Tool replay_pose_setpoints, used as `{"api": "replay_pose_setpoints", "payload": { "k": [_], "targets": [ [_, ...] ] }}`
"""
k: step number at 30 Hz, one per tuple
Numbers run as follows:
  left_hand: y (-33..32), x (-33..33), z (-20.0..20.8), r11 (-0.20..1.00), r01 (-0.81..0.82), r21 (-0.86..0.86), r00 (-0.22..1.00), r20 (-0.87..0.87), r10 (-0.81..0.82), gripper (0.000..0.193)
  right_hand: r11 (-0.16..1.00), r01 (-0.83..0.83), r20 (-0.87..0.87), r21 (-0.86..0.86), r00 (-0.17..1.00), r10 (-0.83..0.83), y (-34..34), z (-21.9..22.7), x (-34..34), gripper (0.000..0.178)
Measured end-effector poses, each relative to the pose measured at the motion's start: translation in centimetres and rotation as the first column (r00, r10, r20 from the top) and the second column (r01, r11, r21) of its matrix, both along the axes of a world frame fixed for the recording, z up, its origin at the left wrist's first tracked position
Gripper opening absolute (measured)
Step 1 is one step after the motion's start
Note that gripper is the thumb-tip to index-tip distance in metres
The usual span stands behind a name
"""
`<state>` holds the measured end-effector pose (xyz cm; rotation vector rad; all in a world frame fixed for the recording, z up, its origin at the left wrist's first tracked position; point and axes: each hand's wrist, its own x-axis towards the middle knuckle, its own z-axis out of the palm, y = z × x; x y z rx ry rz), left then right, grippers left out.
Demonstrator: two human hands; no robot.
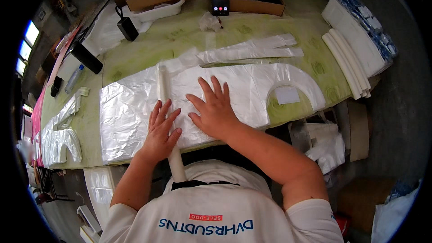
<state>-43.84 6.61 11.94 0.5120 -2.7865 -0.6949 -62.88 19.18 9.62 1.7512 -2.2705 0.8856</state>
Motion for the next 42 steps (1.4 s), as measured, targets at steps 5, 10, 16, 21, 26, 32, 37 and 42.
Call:
{"api": "replay_pose_setpoints", "payload": {
  "k": [5,10,16,21,26,32,37,42],
  "targets": [
    [-0.3,0.1,-0.8,1.000,-0.009,0.010,1.000,-0.014,0.009,0.051,0.980,0.076,-0.110,0.184,0.992,-0.056,-8.9,-0.3,-2.5,0.053],
    [-0.1,-0.2,0.0,0.999,-0.018,0.027,0.999,0.046,0.017,0.052,0.858,0.329,-0.117,0.395,0.944,-0.308,-12.4,0.6,-7.7,0.065],
    [0.0,0.1,-0.3,0.997,-0.052,0.053,0.998,0.023,0.051,0.052,0.341,0.745,-0.077,0.573,0.463,-0.883,-0.5,2.3,-25.0,0.079],
    [0.0,0.0,-0.3,0.998,-0.046,0.050,0.999,0.010,0.046,0.052,0.089,0.893,-0.134,0.441,0.163,-0.977,14.5,3.0,-33.5,0.083],
    [0.0,-0.3,-0.5,0.998,-0.040,0.055,0.999,-0.010,0.041,0.051,0.515,0.857,-0.144,-0.018,0.508,-0.849,16.2,1.4,-30.7,0.067],
    [0.0,0.4,-0.4,0.998,-0.062,0.024,0.998,-0.001,0.062,0.051,0.931,0.343,-0.075,0.126,0.939,-0.335,1.7,1.3,-13.4,0.050],
    [0.1,-0.2,0.0,0.998,-0.053,0.024,0.998,0.025,0.052,0.050,0.762,0.433,-0.019,0.482,0.875,-0.485,-4.1,2.6,-13.6,0.063],
    [0.1,0.0,-0.2,0.998,-0.065,0.016,0.997,0.045,0.065,0.051,0.979,0.182,-0.036,0.094,0.983,-0.180,-6.0,3.4,-8.2,0.071]
  ]
}}
